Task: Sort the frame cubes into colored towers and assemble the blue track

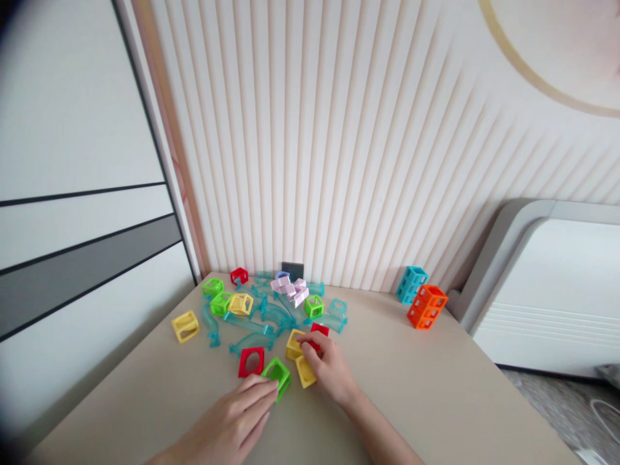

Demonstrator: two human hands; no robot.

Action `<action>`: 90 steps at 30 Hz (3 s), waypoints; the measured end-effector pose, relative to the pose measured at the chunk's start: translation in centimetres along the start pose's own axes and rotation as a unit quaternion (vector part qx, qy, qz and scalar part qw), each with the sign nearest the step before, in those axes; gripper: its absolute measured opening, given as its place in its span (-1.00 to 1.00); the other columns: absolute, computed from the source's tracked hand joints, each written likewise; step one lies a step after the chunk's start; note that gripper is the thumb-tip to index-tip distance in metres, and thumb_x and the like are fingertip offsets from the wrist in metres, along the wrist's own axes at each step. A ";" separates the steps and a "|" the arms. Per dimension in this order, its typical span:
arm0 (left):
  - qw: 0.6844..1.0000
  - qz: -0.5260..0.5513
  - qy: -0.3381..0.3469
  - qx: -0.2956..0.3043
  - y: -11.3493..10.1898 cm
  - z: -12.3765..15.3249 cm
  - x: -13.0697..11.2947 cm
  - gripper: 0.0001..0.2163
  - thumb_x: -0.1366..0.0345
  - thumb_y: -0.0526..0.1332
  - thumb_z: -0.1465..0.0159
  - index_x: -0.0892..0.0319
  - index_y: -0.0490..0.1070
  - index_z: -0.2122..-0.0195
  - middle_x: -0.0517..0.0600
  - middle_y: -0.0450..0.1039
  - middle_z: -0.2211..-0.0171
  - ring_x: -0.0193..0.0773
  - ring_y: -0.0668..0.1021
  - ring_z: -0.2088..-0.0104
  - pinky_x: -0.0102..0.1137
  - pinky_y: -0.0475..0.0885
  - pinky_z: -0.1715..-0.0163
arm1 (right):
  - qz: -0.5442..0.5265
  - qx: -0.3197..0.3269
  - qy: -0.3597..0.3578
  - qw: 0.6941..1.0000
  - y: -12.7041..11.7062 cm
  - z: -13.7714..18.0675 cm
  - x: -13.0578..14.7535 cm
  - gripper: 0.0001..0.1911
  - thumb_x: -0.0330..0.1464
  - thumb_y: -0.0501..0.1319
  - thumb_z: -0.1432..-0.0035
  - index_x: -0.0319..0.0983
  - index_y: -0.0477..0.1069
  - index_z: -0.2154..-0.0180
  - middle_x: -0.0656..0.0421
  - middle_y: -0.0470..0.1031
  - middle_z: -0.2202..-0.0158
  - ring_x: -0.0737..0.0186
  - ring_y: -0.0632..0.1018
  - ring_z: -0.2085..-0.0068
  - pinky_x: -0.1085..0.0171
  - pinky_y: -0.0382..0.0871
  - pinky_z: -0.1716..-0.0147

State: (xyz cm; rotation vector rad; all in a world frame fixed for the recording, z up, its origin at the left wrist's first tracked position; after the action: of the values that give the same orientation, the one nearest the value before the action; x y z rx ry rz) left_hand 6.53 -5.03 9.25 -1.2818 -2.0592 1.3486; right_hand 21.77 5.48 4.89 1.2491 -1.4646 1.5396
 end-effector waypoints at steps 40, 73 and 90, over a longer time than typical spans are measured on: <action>0.991 -0.038 -0.085 0.092 5.9 -5.7 4.9 -0.58 0.59 0.03 -0.36 0.13 0.35 -0.18 0.03 0.52 0.08 -0.11 0.48 0.08 -0.20 0.42 0.04 | -0.197 0.013 0.021 0.980 -1.7 -0.6 -2.9 -0.60 -0.04 0.32 -0.09 -0.18 0.57 0.16 0.14 0.57 0.20 0.14 0.51 0.26 0.21 0.36 0.24; 0.970 0.164 -0.181 -0.016 4.5 -4.1 5.8 -0.45 0.41 0.30 -0.20 0.09 0.34 -0.23 0.10 0.56 0.03 -0.06 0.57 0.03 -0.07 0.45 -0.08 | -0.476 0.000 0.096 0.874 -2.0 -0.7 -2.9 -0.46 -0.19 0.27 -0.15 -0.16 0.36 -0.16 0.02 0.54 -0.13 0.16 0.62 0.28 0.37 0.33 0.60; 0.939 0.274 -0.154 -0.142 3.0 -3.6 6.0 -0.52 0.39 0.22 -0.31 0.02 0.30 -0.26 0.08 0.50 0.03 -0.16 0.59 0.05 -0.22 0.56 -0.01 | -0.501 -0.050 0.077 0.860 -2.5 0.5 -1.2 -0.50 -0.10 0.36 -0.10 -0.08 0.44 -0.07 0.15 0.58 0.12 0.25 0.54 0.34 0.35 0.31 0.47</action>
State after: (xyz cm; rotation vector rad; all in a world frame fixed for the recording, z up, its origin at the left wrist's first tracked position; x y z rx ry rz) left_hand 7.37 2.30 7.31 -1.9946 -2.2630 1.6042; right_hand 24.56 5.51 4.54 1.4318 -0.5604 0.7938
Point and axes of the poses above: each hand's wrist, its own z-axis away from the middle knuckle, its own y-axis out of the palm, x = y × z, the point moved 9 cm from there along -z, towards the middle knuckle
